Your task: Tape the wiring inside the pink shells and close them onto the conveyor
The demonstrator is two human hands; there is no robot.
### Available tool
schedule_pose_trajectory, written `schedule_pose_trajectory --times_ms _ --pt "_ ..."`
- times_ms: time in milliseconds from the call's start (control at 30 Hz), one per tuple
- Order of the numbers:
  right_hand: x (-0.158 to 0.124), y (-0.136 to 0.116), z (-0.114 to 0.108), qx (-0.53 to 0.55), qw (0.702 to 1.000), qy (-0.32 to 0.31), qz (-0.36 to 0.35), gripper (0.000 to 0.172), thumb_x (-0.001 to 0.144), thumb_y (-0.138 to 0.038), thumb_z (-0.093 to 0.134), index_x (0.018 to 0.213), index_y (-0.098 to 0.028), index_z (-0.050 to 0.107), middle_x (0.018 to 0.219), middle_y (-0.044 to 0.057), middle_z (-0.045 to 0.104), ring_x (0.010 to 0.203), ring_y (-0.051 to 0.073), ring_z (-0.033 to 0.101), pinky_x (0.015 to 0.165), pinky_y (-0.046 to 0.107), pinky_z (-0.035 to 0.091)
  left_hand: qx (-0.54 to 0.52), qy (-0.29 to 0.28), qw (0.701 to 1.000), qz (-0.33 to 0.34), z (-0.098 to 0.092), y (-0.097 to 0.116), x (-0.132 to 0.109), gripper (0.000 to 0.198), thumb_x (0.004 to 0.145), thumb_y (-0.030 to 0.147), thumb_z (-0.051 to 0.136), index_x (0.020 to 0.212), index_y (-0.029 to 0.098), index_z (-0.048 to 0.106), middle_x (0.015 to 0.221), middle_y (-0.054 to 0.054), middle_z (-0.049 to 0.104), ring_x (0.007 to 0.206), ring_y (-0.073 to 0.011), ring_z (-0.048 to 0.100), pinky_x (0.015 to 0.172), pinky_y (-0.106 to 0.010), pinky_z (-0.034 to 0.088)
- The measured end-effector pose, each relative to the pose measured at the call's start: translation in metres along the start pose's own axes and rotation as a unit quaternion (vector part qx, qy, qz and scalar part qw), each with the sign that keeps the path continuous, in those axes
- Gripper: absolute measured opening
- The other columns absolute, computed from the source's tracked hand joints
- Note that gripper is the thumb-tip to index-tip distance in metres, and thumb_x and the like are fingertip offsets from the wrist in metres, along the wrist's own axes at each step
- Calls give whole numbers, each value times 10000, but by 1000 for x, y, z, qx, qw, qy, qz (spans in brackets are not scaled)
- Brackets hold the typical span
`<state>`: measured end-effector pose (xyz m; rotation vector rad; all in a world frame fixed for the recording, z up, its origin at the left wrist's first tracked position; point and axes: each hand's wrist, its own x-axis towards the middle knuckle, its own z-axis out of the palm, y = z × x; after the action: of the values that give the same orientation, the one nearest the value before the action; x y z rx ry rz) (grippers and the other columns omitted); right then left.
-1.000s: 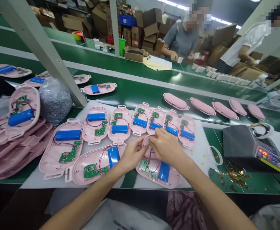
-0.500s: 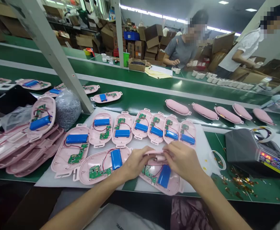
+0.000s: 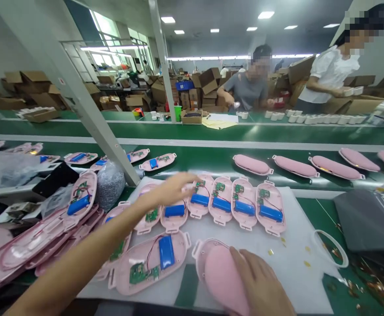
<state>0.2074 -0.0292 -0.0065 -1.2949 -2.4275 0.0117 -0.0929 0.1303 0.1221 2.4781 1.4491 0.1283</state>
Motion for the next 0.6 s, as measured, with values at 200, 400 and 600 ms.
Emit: schedule_pose_trajectory --times_ms 200,400,600 --pt "162 59 -20 -6 995 11 95 787 801 -577 573 1452 -214 319 1295 159 539 1148 341 534 923 444 447 88 37 959 -266 -37 -142 94 412 932 375 551 1279 155 528 1338 -140 529 1231 -308 505 1037 -562 392" --pt "336 108 48 -20 977 -142 157 748 727 -525 715 1305 -129 455 1199 205 575 1126 336 546 914 385 398 90 -2 963 -254 -42 -198 117 292 906 355 621 1102 139 611 1075 -77 645 938 -205 639 834 -417 550" --pt "344 115 47 24 978 -120 169 868 719 -482 758 1394 -80 389 1264 251 546 1160 356 539 933 409 410 105 161 957 -215 -100 -181 94 295 953 214 487 1204 82 568 1214 -93 571 1085 -218 594 986 -409 467"
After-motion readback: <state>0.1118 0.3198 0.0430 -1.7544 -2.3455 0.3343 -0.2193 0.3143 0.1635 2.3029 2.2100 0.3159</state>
